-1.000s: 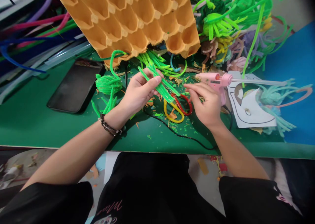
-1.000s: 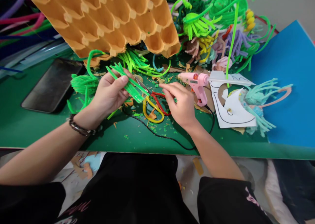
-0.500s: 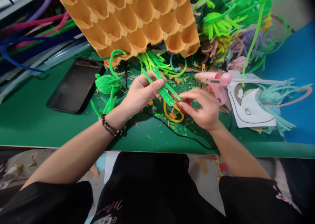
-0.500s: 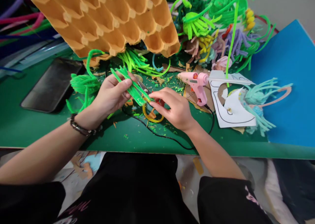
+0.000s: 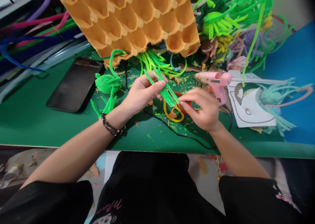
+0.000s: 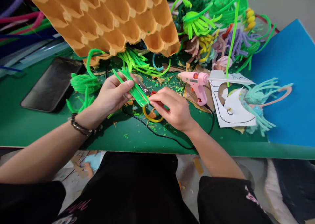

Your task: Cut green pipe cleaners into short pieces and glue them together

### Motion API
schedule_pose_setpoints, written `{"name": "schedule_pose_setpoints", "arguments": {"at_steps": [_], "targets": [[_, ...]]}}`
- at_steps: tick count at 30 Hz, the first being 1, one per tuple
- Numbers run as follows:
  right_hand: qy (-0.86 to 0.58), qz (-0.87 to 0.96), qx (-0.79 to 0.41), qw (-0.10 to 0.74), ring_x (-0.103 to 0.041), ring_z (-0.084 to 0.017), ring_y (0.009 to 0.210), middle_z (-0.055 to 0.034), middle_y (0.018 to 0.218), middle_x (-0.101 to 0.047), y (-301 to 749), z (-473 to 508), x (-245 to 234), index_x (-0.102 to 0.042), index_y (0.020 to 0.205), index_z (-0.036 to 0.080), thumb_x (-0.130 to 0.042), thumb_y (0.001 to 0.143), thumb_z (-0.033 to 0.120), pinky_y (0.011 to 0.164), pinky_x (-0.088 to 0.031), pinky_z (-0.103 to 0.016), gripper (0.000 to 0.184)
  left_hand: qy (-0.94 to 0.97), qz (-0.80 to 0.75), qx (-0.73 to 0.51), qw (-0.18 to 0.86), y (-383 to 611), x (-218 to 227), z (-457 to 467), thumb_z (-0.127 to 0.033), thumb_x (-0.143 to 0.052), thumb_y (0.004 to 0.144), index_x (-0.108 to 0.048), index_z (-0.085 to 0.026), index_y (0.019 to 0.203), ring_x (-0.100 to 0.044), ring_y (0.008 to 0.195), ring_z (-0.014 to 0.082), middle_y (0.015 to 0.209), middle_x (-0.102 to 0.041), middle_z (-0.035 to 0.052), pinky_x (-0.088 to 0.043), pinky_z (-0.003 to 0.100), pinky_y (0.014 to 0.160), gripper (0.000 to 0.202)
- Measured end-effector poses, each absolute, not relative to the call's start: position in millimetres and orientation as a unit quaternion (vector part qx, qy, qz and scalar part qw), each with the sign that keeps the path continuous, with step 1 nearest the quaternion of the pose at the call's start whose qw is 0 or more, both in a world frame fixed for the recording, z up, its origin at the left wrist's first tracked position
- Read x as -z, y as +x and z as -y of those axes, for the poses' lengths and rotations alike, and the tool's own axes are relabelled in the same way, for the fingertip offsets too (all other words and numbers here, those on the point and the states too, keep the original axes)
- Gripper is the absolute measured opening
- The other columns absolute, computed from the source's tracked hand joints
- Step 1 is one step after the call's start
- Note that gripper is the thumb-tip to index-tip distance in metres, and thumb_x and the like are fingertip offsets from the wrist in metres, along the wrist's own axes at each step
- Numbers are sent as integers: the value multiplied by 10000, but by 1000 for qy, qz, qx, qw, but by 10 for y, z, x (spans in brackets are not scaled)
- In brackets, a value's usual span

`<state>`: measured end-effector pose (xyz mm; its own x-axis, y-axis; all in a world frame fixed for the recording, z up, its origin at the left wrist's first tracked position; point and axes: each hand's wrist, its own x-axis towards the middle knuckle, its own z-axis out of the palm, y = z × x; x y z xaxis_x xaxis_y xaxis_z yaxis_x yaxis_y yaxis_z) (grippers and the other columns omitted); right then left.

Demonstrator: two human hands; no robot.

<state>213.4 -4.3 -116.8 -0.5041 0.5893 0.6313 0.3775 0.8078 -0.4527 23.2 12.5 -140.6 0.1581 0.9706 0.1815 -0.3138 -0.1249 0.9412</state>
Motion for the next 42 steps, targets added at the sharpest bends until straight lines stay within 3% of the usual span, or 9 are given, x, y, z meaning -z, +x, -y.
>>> {"name": "schedule_pose_setpoints", "arguments": {"at_steps": [17, 27, 35, 42], "targets": [[-296, 855, -157, 395, -554, -122, 679, -9, 762, -594, 2128, 60, 1160, -580, 790, 209, -532, 829, 204, 622, -462, -286, 62, 527, -336, -542, 562, 237, 1406, -102, -408, -709, 657, -542, -164, 667, -545, 523, 39, 756, -621, -12, -479, 144, 443, 297], [-365, 760, -257, 473, -515, -91, 632, 14, 738, -489, 2115, 50, 1223, -460, 764, 216, -528, 829, 236, 562, -471, -251, 96, 537, -338, -527, 566, 224, 1390, -90, -402, -689, 686, -584, -171, 699, -527, 499, 53, 677, -584, -14, -484, 163, 452, 254], [-351, 741, -292, 492, -490, -54, 504, 37, 719, -469, 2151, -12, 1229, -404, 794, 225, -437, 898, 301, 472, -423, -223, 132, 520, -327, -532, 583, 226, 1381, -86, -383, -695, 684, -572, -170, 694, -528, 509, 54, 681, -574, -10, -491, 157, 456, 245], [-355, 745, -289, 486, -502, -62, 508, 28, 699, -491, 2150, 2, 1222, -456, 810, 224, -366, 932, 337, 473, -415, -232, 190, 524, -320, -534, 581, 224, 1380, -89, -403, -697, 678, -570, -169, 698, -534, 521, 44, 677, -569, -24, -487, 140, 461, 267]]}}
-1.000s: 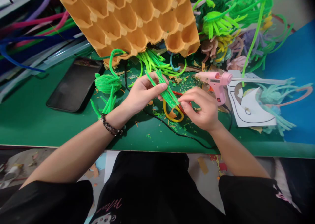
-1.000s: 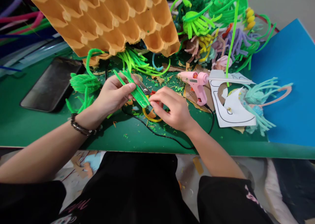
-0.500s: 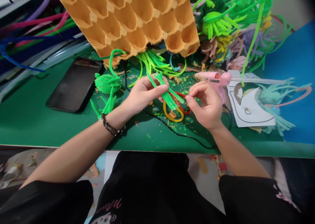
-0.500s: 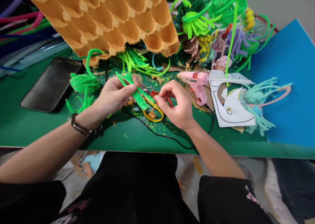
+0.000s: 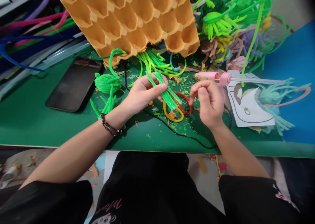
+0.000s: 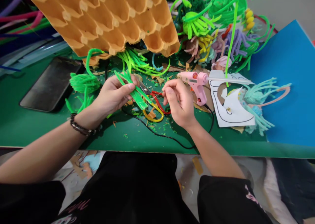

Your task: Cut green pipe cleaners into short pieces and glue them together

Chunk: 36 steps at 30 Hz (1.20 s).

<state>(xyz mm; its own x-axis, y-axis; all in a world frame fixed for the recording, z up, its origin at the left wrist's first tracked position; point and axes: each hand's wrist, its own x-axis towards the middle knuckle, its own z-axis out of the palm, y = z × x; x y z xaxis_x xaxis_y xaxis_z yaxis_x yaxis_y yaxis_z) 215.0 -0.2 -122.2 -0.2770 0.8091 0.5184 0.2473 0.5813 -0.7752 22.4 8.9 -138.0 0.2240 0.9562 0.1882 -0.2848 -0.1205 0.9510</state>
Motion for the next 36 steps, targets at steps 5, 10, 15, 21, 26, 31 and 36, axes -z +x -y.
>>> {"name": "schedule_pose_setpoints", "arguments": {"at_steps": [5, 10, 15, 21, 26, 31, 36], "targets": [[-343, 738, -311, 490, -503, -62, 508, 28, 687, -495, 2156, 2, 1217, -503, 796, 217, -384, 930, 300, 475, -405, -234, 198, 536, -329, -533, 566, 225, 1369, -81, -431, -684, 684, -587, -166, 739, -516, 502, 27, 695, -563, -30, -477, 133, 451, 287], [-347, 731, -330, 486, -502, -68, 507, 28, 688, -498, 2150, 18, 1211, -534, 839, 221, -440, 904, 274, 475, -411, -238, 125, 532, -327, -533, 572, 220, 1366, -85, -431, -691, 676, -595, -169, 749, -508, 501, 28, 683, -555, -33, -468, 139, 445, 287], [-351, 733, -325, 484, -500, -60, 500, 23, 710, -507, 2146, 33, 1191, -560, 810, 206, -444, 896, 243, 474, -400, -237, 149, 527, -323, -538, 573, 218, 1369, -89, -423, -696, 674, -604, -173, 744, -508, 513, 30, 683, -554, -29, -457, 135, 437, 275], [-327, 738, -343, 481, -481, -63, 497, 23, 651, -480, 2146, 40, 1159, -484, 679, 191, -411, 912, 265, 493, -381, -250, 255, 525, -328, -538, 572, 222, 1356, -80, -429, -701, 666, -602, -171, 726, -499, 510, 27, 689, -550, -24, -447, 130, 423, 282], [-348, 733, -335, 479, -472, -74, 529, 27, 632, -473, 2132, 43, 1175, -470, 673, 197, -493, 877, 259, 501, -379, -248, 215, 541, -340, -538, 551, 226, 1341, -81, -439, -696, 666, -555, -153, 643, -498, 504, 27, 697, -569, -17, -441, 139, 419, 319], [-352, 718, -372, 471, -475, -51, 481, 43, 654, -470, 2131, 38, 1190, -462, 767, 209, -456, 901, 262, 461, -373, -224, 144, 567, -353, -516, 536, 220, 1334, -81, -436, -674, 692, -546, -148, 635, -481, 456, 31, 634, -557, -19, -428, 161, 414, 320], [-342, 731, -376, 455, -461, -53, 477, 41, 615, -468, 2136, 56, 1164, -448, 704, 196, -397, 927, 291, 476, -370, -230, 248, 584, -357, -511, 520, 218, 1331, -75, -436, -665, 701, -517, -149, 624, -485, 478, 35, 629, -564, -20, -426, 159, 433, 332]]}}
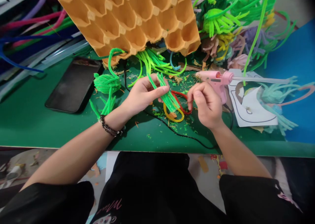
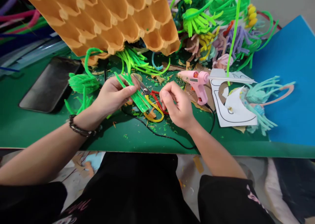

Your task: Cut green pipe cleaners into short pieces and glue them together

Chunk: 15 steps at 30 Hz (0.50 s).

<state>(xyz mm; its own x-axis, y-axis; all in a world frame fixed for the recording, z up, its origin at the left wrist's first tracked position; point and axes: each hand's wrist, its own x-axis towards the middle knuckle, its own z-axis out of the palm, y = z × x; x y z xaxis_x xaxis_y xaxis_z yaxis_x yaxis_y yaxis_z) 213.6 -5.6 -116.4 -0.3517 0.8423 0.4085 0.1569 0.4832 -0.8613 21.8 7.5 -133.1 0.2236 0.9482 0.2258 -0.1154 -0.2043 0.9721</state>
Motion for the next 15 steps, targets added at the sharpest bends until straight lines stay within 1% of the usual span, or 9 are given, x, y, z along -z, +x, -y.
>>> {"name": "schedule_pose_setpoints", "arguments": {"at_steps": [4, 6, 10, 15], "targets": [[-350, 740, -378, 432, -433, -49, 468, 37, 566, -459, 2131, 65, 1154, -449, 622, 179, -418, 922, 286, 470, -348, -229, 321, 594, -358, -505, 514, 215, 1335, -77, -451, -652, 710, -519, -152, 627, -469, 471, 30, 639, -566, -25, -420, 158, 427, 337], [-342, 729, -400, 438, -440, -48, 468, 41, 579, -463, 2130, 58, 1165, -453, 649, 183, -461, 904, 288, 459, -349, -223, 276, 593, -360, -505, 513, 215, 1341, -78, -453, -648, 714, -522, -154, 633, -463, 461, 30, 625, -551, -30, -420, 163, 426, 334], [-328, 698, -463, 437, -466, -52, 489, 48, 643, -468, 2141, 32, 1195, -453, 779, 203, -512, 876, 260, 448, -372, -212, 127, 585, -352, -509, 524, 217, 1356, -77, -442, -650, 718, -533, -159, 654, -455, 459, 35, 597, -507, -37, -423, 171, 426, 312], [-320, 714, -464, 416, -487, -57, 537, 35, 708, -468, 2162, 25, 1200, -447, 812, 207, -518, 863, 194, 485, -403, -219, 88, 539, -335, -539, 553, 215, 1349, -73, -475, -654, 700, -556, -176, 689, -473, 504, 52, 648, -527, -20, -426, 177, 426, 314]]}}
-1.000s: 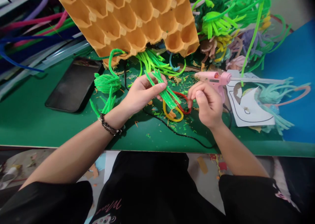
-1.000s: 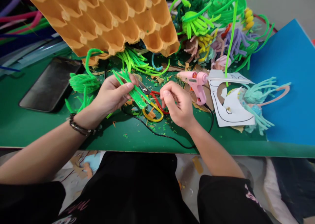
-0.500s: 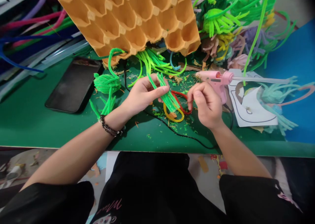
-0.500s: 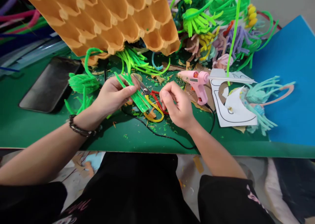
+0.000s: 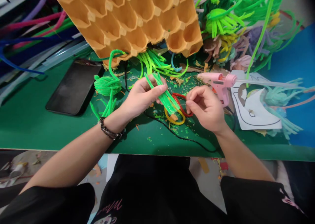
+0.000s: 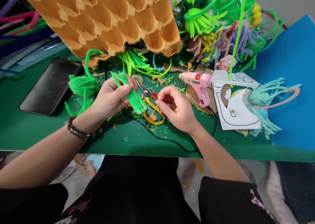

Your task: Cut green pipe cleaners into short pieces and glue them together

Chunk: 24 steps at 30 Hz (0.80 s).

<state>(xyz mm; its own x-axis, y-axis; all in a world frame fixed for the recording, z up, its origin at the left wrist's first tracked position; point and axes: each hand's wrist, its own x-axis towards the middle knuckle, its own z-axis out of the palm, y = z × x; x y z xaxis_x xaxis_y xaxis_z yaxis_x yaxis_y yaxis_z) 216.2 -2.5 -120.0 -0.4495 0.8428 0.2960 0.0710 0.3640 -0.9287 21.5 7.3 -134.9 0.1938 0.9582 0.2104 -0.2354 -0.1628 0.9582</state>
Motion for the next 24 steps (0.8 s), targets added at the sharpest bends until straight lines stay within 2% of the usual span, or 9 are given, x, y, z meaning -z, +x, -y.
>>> {"name": "schedule_pose_setpoints", "arguments": {"at_steps": [5, 10, 18, 24], "targets": [[-328, 717, -450, 419, -492, -60, 547, 29, 721, -476, 2173, 34, 1208, -440, 828, 207, -482, 877, 199, 494, -412, -222, 66, 508, -345, -534, 582, 216, 1325, -67, -495, -692, 646, -553, -183, 693, -444, 475, 45, 617, -520, -29, -405, 166, 405, 344], [-351, 722, -419, 425, -485, -68, 571, 23, 748, -477, 2183, 19, 1233, -447, 839, 213, -496, 836, 136, 520, -416, -237, 90, 492, -340, -532, 600, 240, 1328, -64, -476, -710, 634, -549, -180, 682, -436, 467, 38, 623, -516, -34, -390, 158, 392, 340], [-329, 740, -403, 426, -489, -83, 637, 22, 768, -476, 2175, 2, 1236, -440, 829, 215, -524, 758, 91, 576, -434, -249, 167, 497, -335, -541, 590, 263, 1314, -58, -457, -718, 631, -548, -171, 650, -486, 573, 70, 630, -494, -27, -421, 180, 461, 333], [-320, 737, -412, 429, -448, -80, 603, 26, 708, -468, 2165, 4, 1246, -367, 711, 209, -509, 802, 139, 536, -389, -240, 182, 492, -334, -543, 593, 254, 1316, -60, -441, -710, 643, -545, -178, 665, -485, 573, 82, 641, -507, -24, -412, 206, 465, 311]]}}
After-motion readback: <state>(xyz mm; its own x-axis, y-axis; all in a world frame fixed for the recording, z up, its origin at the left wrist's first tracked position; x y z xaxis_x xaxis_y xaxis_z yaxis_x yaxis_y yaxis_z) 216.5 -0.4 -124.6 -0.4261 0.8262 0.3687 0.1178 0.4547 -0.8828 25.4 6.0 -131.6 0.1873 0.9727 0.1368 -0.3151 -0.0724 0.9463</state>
